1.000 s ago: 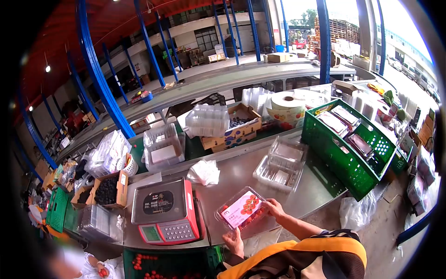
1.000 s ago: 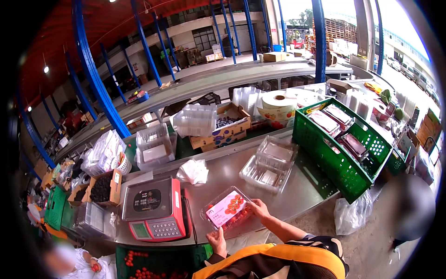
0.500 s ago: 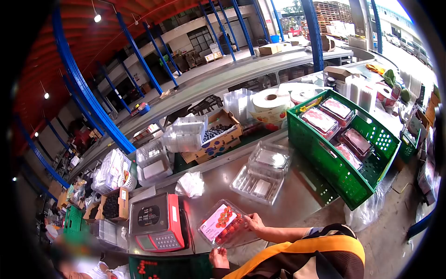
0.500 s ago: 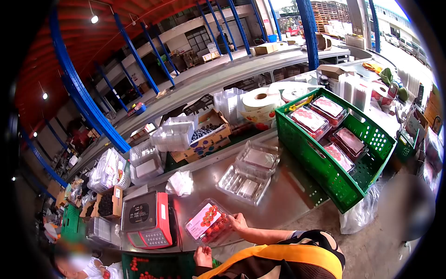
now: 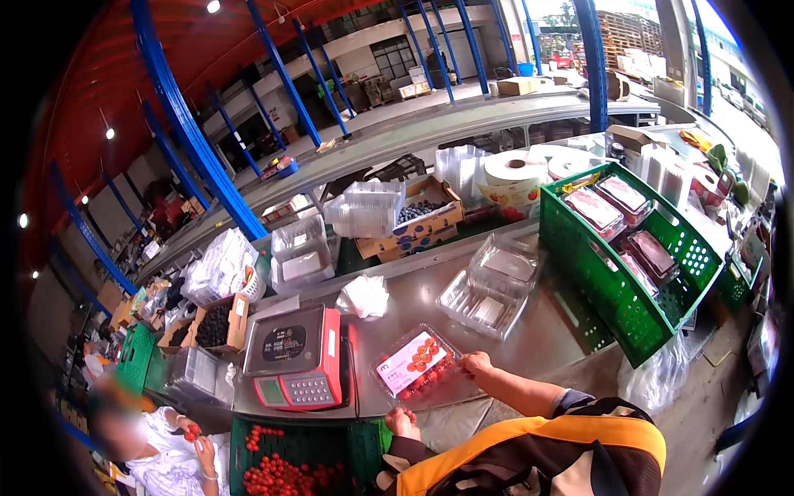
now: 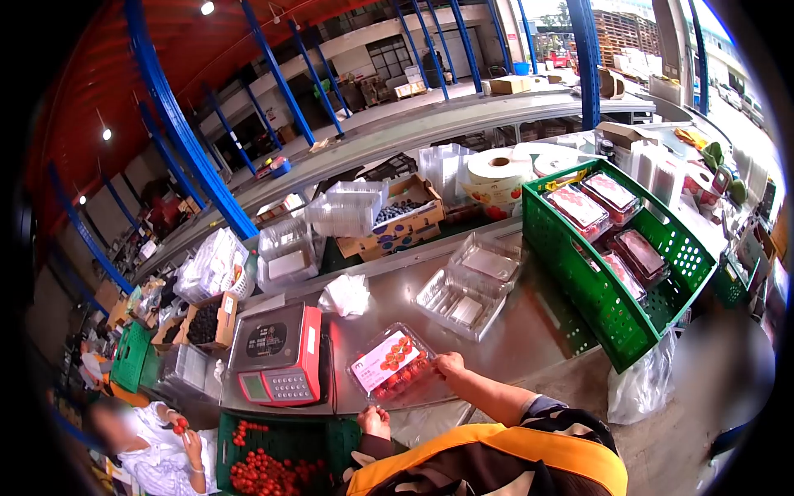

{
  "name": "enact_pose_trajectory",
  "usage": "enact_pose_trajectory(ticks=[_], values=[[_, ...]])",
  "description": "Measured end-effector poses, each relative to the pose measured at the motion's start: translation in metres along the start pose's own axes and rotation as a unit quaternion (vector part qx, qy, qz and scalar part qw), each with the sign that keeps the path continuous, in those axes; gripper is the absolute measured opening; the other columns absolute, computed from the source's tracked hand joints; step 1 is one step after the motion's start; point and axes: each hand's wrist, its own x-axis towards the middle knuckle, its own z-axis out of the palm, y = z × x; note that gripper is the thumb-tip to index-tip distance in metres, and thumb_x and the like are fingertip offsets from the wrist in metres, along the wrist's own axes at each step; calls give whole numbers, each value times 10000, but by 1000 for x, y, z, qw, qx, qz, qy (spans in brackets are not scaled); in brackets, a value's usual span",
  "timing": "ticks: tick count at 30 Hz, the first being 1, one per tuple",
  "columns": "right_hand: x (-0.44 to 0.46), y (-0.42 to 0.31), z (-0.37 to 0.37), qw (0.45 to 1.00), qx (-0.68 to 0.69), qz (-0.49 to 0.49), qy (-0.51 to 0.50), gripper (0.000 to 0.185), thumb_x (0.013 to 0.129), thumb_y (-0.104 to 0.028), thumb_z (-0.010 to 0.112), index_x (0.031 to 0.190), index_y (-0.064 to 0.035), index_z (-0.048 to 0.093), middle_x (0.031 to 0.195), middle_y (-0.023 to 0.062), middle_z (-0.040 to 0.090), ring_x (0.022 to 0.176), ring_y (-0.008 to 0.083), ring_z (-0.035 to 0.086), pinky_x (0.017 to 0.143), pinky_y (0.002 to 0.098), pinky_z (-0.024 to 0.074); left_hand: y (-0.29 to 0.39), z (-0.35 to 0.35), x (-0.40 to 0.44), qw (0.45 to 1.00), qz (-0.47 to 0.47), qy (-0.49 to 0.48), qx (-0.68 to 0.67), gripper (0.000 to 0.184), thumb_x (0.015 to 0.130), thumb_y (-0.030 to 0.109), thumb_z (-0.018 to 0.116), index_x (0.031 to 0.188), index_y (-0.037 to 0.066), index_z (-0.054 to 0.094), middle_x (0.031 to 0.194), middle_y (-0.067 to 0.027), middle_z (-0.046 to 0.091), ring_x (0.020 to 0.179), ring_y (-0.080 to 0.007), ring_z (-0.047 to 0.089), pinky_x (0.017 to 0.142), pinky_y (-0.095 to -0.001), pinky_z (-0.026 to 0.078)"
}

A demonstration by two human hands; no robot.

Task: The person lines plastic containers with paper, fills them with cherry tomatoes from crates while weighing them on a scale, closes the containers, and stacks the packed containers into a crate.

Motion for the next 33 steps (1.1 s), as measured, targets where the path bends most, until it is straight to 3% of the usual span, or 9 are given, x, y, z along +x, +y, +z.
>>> enact_pose_trajectory(ticks=[8, 11, 16, 17, 19, 22, 27, 31, 33], values=[[-2, 4, -3, 998, -26, -53, -19, 237, 878, -227, 635, 988, -21, 677, 736, 86, 665, 511, 181, 591, 418, 317, 398, -13, 4, 9, 996, 68, 28, 42, 100, 939, 123, 533, 842, 115, 512, 671, 9, 521, 484, -101, 471, 402, -253, 396], [-15, 15, -7, 1000, -5, -21, -14, 431, 890, -364, 662, 1195, -73, 573, 842, 52, 660, 612, 172, 616, 505, 323, 474, -14, 1, -5, 994, 91, -4, 57, 28, 921, 124, 555, 903, 103, 557, 738, -3, 589, 491, -91, 508, 398, -244, 392], [-85, 40, -3, 972, 41, 115, -201, 1016, 786, -661, 660, 1494, -69, 235, 1202, 158, 585, 999, 331, 630, 844, 509, 529, -20, -6, -62, 990, -19, -108, 86, 89, 915, 189, 637, 953, 109, 629, 827, -9, 654, 591, -95, 575, 520, -236, 454], [-99, 43, 1, 972, 49, 122, -195, 820, 806, -634, 651, 1406, -115, 441, 1209, 140, 580, 1085, 305, 594, 872, 511, 515, -25, -7, -73, 979, -40, -159, 118, 121, 915, 193, 645, 982, 94, 628, 851, -12, 665, 618, -98, 591, 537, -234, 462], [-117, 38, 2, 967, 28, 74, -244, 710, 805, -653, 631, 1276, -133, 516, 1212, 139, 567, 1074, 299, 587, 839, 503, 523, -50, -16, -69, 957, -62, -253, 130, 188, 942, 199, 621, 1089, 82, 633, 912, -10, 675, 724, -97, 615, 607, -226, 482], [-90, 53, -4, 936, 73, 129, -320, 703, 771, -613, 682, 1247, -121, 525, 1122, 112, 569, 1033, 279, 582, 784, 424, 536, -25, -26, -84, 910, -118, -352, 187, 269, 995, 194, 546, 1234, 97, 624, 995, -5, 668, 833, -83, 608, 669, -218, 496], [-104, 55, -4, 951, 110, 118, -264, 534, 756, -509, 696, 1142, -159, 578, 1042, 42, 602, 874, 211, 604, 677, 335, 501, -36, -53, -73, 853, -44, -472, 218, 254, 1012, 186, 493, 1207, 114, 639, 956, 10, 665, 689, -54, 584, 611, -204, 469], [-100, 55, -19, 964, 64, 114, -233, 524, 755, -536, 652, 1138, -183, 593, 1045, 7, 645, 911, 199, 597, 684, 370, 472, -51, -87, -55, 933, -112, -300, 166, 282, 995, 278, 541, 1171, 79, 637, 1076, -22, 675, 848, -131, 667, 699, -286, 542], [-98, 59, -26, 966, 78, 89, -230, 518, 754, -543, 649, 1127, -188, 591, 1054, 19, 648, 929, 197, 594, 678, 350, 467, -48, -91, -44, 954, -158, -213, 142, 578, 898, 571, 581, 1262, 122, 564, 1145, -34, 642, 897, -142, 631, 775, -314, 515]])
